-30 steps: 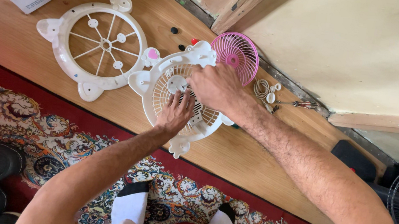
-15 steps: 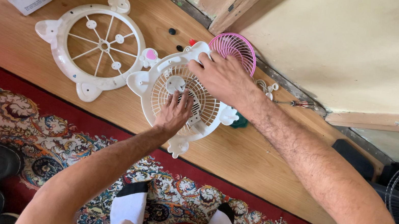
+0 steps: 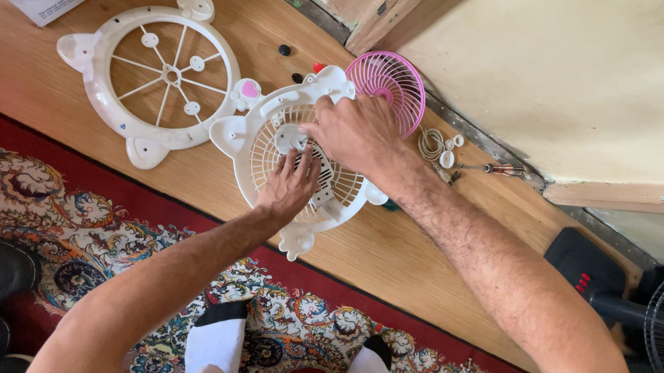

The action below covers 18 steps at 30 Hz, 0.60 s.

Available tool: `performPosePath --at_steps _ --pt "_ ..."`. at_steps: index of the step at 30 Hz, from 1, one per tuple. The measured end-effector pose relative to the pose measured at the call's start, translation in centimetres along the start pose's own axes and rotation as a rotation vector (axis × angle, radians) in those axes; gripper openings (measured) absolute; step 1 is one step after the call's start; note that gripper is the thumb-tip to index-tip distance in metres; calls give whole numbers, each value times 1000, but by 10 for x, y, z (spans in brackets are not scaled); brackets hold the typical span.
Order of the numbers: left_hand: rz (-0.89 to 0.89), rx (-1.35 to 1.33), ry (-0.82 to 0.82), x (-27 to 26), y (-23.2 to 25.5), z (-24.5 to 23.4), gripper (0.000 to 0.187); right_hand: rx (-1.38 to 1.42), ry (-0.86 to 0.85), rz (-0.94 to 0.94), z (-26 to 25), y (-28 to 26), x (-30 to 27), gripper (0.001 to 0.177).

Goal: The person assembles a small white fan by attaching the motor housing, securing it with a screw, and cleaning the fan blade with a cloth. They work on a wooden table with various fan parts and tools nearby.

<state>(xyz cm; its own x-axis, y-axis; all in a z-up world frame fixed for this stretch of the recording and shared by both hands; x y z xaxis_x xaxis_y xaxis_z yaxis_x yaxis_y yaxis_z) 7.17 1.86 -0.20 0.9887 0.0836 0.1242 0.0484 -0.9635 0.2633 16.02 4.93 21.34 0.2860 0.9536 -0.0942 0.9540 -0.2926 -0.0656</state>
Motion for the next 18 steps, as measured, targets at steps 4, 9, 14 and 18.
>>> performPosePath --at_steps 4,9,14,18 --pt "4 4 3 0 1 -2 55 -71 28 85 -2 8 -1 53" --pt "19 -20 -26 0 -1 -4 58 -77 4 132 -20 29 -17 50" --pt "1 -67 -143 10 -8 -1 66 123 -73 380 -36 72 -53 40" --pt "-44 -157 -199 16 -10 -4 61 413 102 369 -59 106 -87 21"
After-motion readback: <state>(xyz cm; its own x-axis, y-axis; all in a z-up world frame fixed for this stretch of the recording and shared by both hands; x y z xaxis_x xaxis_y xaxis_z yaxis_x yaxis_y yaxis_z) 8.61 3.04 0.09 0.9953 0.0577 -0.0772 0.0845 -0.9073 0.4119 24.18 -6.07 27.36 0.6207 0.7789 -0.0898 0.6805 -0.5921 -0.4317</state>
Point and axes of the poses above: each hand's wrist, its own x-axis towards the middle knuckle, its own z-axis out of the palm, y = z × x, the point moved 7 cm from there along x, towards the middle knuckle, and after that the axes turned 7 degrees about z, right-handed, at the moved point
